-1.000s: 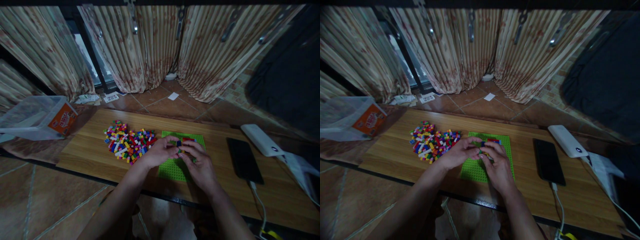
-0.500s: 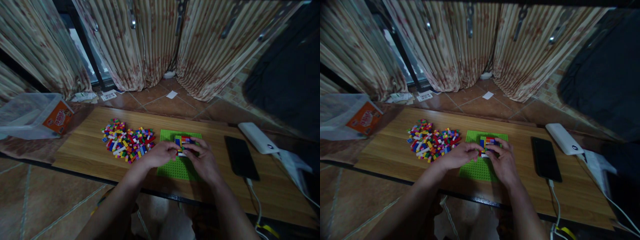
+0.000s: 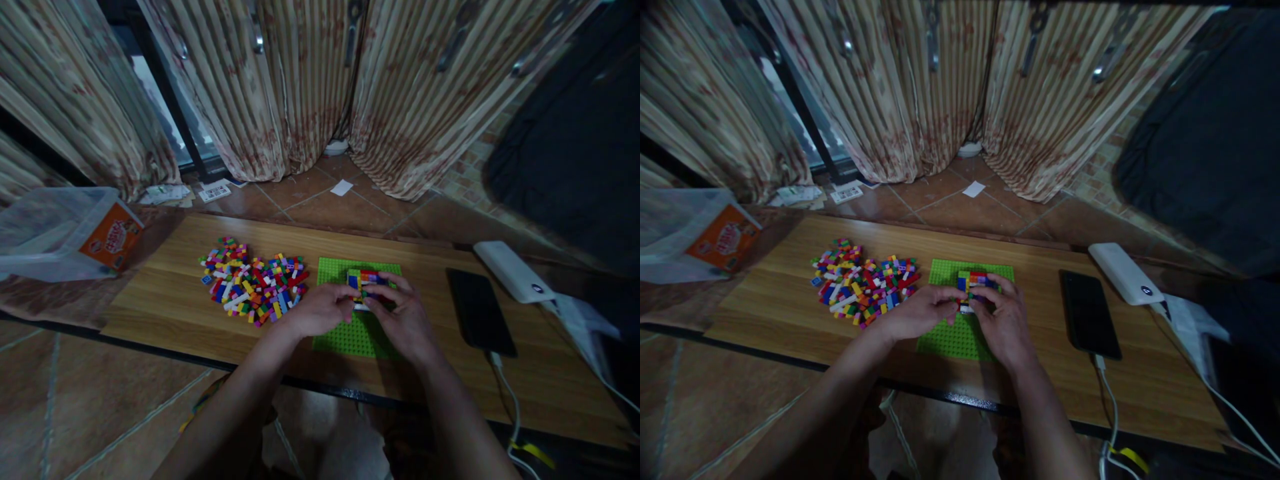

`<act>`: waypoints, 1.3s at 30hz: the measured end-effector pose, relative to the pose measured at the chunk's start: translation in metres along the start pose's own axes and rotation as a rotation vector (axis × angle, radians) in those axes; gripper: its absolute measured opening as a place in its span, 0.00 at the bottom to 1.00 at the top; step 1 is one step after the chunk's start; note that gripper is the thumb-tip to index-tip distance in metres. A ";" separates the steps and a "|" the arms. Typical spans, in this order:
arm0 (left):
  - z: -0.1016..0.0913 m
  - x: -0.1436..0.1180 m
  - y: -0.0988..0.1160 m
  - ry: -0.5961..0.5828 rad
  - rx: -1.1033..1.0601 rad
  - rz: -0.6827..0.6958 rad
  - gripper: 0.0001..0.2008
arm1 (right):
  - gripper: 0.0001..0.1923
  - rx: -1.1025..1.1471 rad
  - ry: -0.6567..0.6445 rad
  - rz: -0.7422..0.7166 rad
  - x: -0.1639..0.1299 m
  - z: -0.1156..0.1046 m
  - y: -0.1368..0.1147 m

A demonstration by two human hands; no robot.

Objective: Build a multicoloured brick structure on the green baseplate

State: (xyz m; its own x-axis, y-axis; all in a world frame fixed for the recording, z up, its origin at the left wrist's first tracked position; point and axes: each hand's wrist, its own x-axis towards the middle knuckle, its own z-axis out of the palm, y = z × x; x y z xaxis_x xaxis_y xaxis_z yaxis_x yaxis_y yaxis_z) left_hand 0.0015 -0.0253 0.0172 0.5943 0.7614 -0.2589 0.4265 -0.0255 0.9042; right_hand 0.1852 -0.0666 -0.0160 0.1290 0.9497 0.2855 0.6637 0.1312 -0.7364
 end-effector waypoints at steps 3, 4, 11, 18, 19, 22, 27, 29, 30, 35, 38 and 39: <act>0.000 -0.001 0.003 -0.006 0.006 -0.029 0.18 | 0.09 0.025 0.005 0.005 0.001 0.000 -0.002; 0.000 -0.001 0.003 -0.005 0.013 -0.028 0.18 | 0.09 0.037 0.004 0.005 0.001 0.000 -0.002; 0.002 0.000 -0.003 0.005 0.029 0.011 0.17 | 0.10 0.072 0.037 0.043 0.003 -0.005 -0.002; 0.000 0.000 -0.001 -0.012 0.053 0.009 0.16 | 0.11 0.015 0.159 0.108 0.004 0.006 -0.008; 0.000 0.000 -0.001 -0.015 0.060 0.015 0.16 | 0.11 0.005 0.173 0.114 0.004 0.008 -0.009; 0.000 0.000 -0.001 -0.022 0.069 0.041 0.15 | 0.11 -0.012 0.186 0.125 0.004 0.012 -0.009; 0.001 0.000 -0.002 -0.054 0.067 0.070 0.13 | 0.09 -0.010 0.173 0.116 0.004 0.012 -0.009; 0.001 0.000 -0.004 -0.061 0.088 0.077 0.14 | 0.08 -0.012 0.177 0.114 0.005 0.013 -0.009; 0.001 0.001 -0.005 -0.062 0.100 0.080 0.14 | 0.08 -0.014 0.179 0.112 0.005 0.014 -0.009; 0.002 0.000 -0.006 -0.047 0.096 0.082 0.14 | 0.09 -0.022 0.154 0.092 0.004 0.016 -0.007; -0.005 -0.003 -0.007 -0.017 0.032 0.085 0.16 | 0.12 -0.012 0.152 0.095 0.002 0.015 -0.005; -0.010 -0.004 -0.008 0.009 0.001 0.083 0.17 | 0.13 -0.002 0.151 0.103 0.001 0.014 -0.004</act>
State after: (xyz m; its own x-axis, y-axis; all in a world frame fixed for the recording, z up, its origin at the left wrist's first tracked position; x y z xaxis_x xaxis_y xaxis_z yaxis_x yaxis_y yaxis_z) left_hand -0.0115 -0.0212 0.0141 0.6218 0.7623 -0.1798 0.3766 -0.0897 0.9220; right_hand 0.1724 -0.0617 -0.0211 0.3056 0.9043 0.2981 0.6429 0.0349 -0.7651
